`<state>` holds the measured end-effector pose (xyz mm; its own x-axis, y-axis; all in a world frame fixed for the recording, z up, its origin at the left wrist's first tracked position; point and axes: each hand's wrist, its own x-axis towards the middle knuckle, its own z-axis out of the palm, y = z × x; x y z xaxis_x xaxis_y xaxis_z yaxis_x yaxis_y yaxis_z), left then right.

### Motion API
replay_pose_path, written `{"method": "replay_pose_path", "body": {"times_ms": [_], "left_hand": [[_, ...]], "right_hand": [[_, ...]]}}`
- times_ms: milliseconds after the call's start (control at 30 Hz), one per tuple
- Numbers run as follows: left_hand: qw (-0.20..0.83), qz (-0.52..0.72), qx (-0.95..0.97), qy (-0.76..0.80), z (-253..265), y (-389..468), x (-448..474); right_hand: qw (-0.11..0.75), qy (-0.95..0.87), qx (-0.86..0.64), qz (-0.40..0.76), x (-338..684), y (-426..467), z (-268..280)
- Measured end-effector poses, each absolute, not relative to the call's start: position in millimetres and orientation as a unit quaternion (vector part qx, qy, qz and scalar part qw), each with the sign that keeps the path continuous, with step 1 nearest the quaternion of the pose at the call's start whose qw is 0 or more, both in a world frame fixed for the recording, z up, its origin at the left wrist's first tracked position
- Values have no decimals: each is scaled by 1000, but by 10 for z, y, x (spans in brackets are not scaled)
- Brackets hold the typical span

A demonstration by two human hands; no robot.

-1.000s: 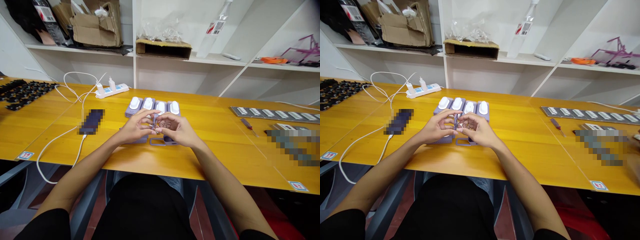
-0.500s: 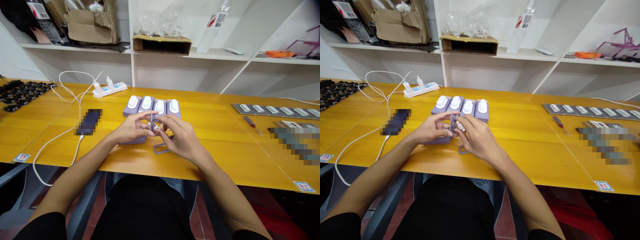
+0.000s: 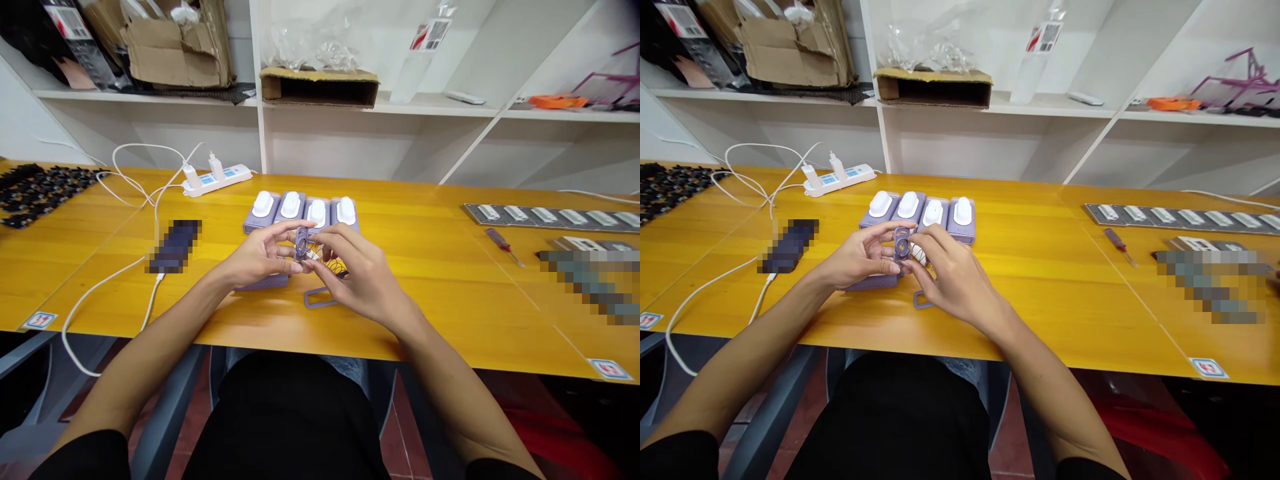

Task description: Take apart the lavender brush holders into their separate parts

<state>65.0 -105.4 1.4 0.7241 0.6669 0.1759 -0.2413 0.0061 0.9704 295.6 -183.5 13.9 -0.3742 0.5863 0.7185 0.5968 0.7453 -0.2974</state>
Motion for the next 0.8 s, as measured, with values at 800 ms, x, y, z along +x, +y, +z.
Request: {"method": "replay_pose_path", "body": {"times_ms": [800], "left_hand": [[733, 359, 553, 165, 87, -1080, 663]], "right_hand": [[496, -792, -330, -133, 3040, -1879, 308]]}}
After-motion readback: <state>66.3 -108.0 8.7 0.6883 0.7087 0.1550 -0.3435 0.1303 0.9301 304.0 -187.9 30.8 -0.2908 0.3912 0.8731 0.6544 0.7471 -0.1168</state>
